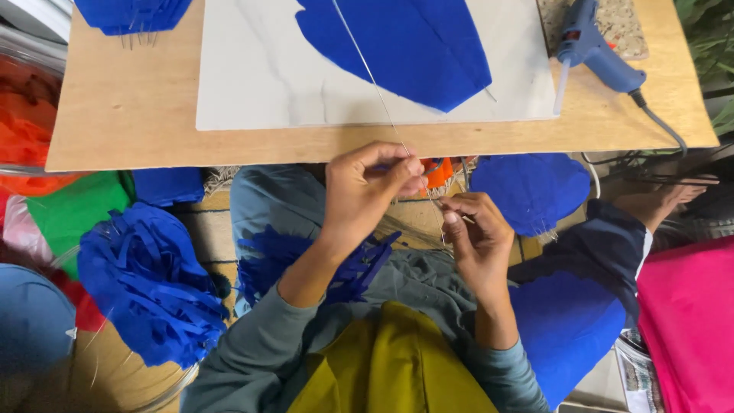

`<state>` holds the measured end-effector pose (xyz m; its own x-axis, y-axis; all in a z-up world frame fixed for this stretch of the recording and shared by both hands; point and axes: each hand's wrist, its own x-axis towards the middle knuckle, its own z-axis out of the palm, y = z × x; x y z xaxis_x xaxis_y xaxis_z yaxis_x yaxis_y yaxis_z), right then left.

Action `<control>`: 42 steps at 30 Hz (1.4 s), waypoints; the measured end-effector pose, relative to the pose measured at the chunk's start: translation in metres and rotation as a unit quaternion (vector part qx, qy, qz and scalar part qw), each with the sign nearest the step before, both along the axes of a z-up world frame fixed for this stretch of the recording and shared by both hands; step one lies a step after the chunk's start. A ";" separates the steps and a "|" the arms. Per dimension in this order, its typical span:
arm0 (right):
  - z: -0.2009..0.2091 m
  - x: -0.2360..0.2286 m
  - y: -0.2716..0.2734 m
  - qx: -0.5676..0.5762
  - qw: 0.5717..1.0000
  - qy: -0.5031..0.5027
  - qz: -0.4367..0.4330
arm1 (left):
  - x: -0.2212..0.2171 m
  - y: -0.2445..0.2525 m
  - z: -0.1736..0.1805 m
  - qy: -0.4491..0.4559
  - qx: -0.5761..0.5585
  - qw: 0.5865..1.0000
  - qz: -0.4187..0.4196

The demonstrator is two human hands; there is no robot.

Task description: Assembling blue fabric petals by applying hot glue and folding the material.

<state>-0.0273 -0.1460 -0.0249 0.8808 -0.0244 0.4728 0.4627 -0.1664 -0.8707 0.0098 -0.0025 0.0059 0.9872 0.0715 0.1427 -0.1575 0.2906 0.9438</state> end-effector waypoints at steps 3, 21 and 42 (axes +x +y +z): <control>-0.009 -0.002 -0.006 0.004 1.000 0.014 0.024 | 0.000 0.007 0.002 0.000 -0.011 1.000 -0.006; -0.001 -0.014 0.008 0.012 1.000 -0.007 0.004 | -0.009 0.004 0.006 -0.089 0.069 0.994 0.014; 0.000 -0.014 0.003 -0.014 1.000 -0.012 0.022 | -0.002 0.014 0.011 -0.088 0.048 0.995 -0.018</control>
